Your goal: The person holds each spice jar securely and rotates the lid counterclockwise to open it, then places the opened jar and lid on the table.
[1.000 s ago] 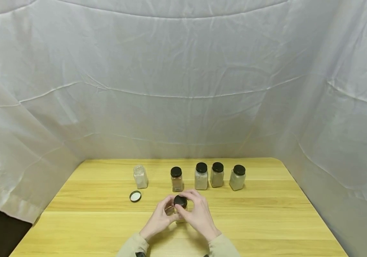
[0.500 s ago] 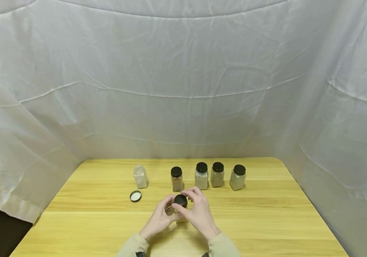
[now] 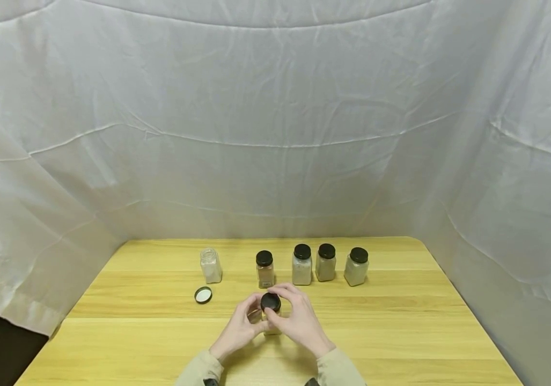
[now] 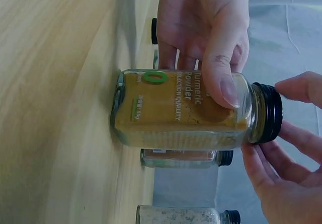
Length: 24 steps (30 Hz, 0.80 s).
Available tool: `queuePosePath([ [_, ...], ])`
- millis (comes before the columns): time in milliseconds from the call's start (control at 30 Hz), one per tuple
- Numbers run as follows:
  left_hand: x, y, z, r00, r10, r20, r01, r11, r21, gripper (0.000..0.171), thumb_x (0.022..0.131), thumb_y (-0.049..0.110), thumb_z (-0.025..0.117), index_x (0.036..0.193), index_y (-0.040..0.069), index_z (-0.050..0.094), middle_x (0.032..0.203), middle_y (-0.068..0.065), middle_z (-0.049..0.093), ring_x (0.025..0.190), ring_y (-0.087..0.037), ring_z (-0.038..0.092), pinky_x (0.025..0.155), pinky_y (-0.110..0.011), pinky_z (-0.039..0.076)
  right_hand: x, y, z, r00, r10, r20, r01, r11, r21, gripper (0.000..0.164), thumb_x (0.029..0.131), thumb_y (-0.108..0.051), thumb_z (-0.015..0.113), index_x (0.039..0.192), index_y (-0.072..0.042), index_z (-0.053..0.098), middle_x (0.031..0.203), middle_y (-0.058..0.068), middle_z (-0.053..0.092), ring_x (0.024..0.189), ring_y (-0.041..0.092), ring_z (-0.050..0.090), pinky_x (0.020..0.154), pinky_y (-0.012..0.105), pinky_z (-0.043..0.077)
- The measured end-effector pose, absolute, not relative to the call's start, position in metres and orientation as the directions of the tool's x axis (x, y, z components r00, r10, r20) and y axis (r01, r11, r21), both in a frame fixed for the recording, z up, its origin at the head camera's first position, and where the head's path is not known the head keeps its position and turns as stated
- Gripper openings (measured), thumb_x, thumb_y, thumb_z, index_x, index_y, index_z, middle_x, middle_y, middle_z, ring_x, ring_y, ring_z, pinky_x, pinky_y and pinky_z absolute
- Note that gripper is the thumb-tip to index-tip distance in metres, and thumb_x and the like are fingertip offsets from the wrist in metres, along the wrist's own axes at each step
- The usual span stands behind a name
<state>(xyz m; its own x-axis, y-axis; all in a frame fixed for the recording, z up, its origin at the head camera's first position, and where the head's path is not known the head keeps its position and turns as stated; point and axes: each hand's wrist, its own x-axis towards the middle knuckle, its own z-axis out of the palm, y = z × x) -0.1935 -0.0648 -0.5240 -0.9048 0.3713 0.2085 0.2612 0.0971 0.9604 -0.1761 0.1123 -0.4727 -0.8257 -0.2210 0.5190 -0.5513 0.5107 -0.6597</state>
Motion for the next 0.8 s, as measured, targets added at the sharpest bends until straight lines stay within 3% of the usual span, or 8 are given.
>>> queuePosePath([
  [200, -0.1939, -0.0637, -0.5248, -0.901, 0.373, 0.220, 0.266, 0.077, 0.961, 0.048, 0.085, 0.013, 0.081, 0.126, 0.002, 0.060, 0.119, -0.015, 0.068, 0.110, -0.006, 0.063, 0.110, -0.022, 0.047, -0.1762, 0.1085, -0.4748, -0.833, -0.136, 0.536, -0.511, 0.559, -0.653, 0.039, 0.073, -0.020, 0.090, 0.108, -0.010, 0.075, 0.101, -0.004, 0.067, 0.090, 0.012, 0.062, 0.080, 0.026, 0.053],
  [333, -0.1936, -0.0637, -0.5250, -0.901, 0.376, 0.219, 0.264, 0.073, 0.962, 0.048, 0.085, 0.014, 0.081, 0.126, 0.003, 0.060, 0.119, -0.015, 0.067, 0.111, -0.007, 0.063, 0.111, -0.023, 0.047, -0.1768, 0.1064, -0.4751, -0.829, -0.121, 0.546, -0.509, 0.566, -0.648, 0.036, 0.072, -0.019, 0.091, 0.104, -0.011, 0.077, 0.096, -0.005, 0.067, 0.085, 0.010, 0.060, 0.075, 0.025, 0.052],
  [600, -0.1938, -0.0650, -0.5257, -0.899, 0.375, 0.226, 0.281, 0.098, 0.955, 0.046, 0.087, 0.017, 0.080, 0.126, 0.005, 0.060, 0.121, -0.014, 0.067, 0.107, -0.005, 0.062, 0.107, -0.024, 0.051, -0.1767, 0.1106, -0.4729, -0.814, -0.221, 0.538, -0.560, 0.546, -0.623, 0.034, 0.076, -0.007, 0.083, 0.109, -0.006, 0.075, 0.106, -0.001, 0.072, 0.096, 0.016, 0.068, 0.088, 0.036, 0.057],
  [800, -0.1932, -0.0641, -0.5246, -0.905, 0.370, 0.212, 0.267, 0.106, 0.958, 0.048, 0.086, 0.016, 0.080, 0.127, 0.003, 0.059, 0.119, -0.014, 0.067, 0.108, -0.007, 0.062, 0.109, -0.026, 0.050, -0.1767, 0.1129, -0.4737, -0.807, -0.226, 0.546, -0.565, 0.562, -0.604, 0.036, 0.080, -0.017, 0.083, 0.114, -0.010, 0.073, 0.109, -0.003, 0.070, 0.099, 0.016, 0.067, 0.090, 0.035, 0.055],
])
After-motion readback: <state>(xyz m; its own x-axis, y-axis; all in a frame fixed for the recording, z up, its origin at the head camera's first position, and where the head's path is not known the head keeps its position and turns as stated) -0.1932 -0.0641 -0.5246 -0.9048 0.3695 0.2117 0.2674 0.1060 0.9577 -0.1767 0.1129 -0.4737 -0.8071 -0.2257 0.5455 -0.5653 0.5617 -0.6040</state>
